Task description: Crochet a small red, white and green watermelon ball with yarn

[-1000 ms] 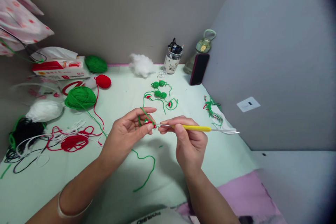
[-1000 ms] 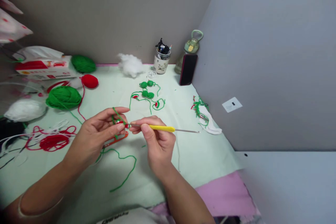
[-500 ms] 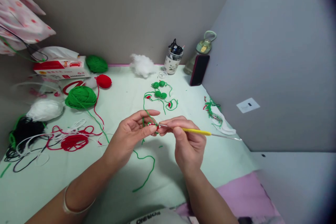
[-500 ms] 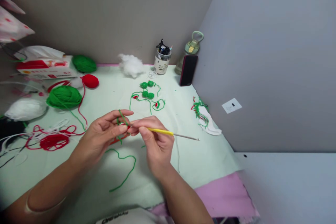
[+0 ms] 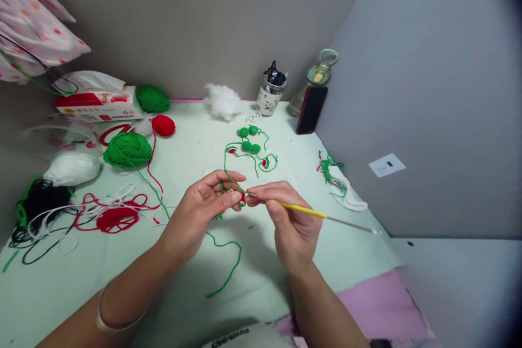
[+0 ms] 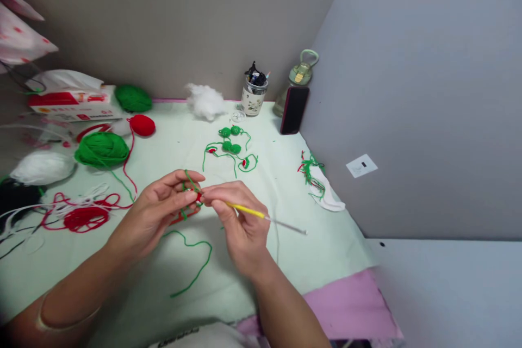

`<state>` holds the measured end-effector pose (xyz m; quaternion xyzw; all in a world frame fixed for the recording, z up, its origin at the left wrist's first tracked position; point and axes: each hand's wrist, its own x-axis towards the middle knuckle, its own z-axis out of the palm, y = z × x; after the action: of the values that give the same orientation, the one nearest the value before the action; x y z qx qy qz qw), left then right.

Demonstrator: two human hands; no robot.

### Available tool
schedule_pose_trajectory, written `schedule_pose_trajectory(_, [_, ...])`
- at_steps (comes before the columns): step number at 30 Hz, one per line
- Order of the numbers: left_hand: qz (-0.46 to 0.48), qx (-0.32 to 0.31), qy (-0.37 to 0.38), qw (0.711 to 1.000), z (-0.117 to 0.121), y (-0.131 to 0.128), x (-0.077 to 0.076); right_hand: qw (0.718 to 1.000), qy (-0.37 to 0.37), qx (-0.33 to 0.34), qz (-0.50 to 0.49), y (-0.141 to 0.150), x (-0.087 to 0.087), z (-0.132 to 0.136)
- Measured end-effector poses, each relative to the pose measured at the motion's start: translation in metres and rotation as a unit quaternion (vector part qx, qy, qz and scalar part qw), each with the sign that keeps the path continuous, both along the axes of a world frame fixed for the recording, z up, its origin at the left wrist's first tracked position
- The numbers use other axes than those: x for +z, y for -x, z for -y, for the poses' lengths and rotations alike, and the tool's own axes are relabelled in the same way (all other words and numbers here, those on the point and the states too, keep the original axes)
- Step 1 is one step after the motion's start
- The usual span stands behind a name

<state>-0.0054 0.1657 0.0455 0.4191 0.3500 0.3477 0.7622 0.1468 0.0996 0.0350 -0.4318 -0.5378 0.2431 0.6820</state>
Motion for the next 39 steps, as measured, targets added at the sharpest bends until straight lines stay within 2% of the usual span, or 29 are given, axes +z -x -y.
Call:
schedule_pose_trajectory(6, [-0.010,0.004,0.007,1.000,-0.0007,-0.0006,-0.0003,0.998,-0.004,-0.051,0.030,0.0000,0.0001,0.0002])
schedule_pose_trajectory(10, [-0.025,0.005,0.007,1.000,-0.0008,-0.0006,-0.0014,0.997,-0.017,-0.073,0.005,0.0007,0.0004,0.0000])
schedule_pose_trajectory(16, [-0.019,0.007,0.005,1.000,-0.0004,-0.0010,-0.0017,0.998,-0.004,-0.064,-0.023,0.0016,0.0003,0.0010])
schedule_pose_trajectory(39, [-0.007,-0.001,-0.030,1.000,0.0005,-0.0005,-0.0004,0.999,0.016,-0.033,-0.003,0.0001,0.0029,0.0023])
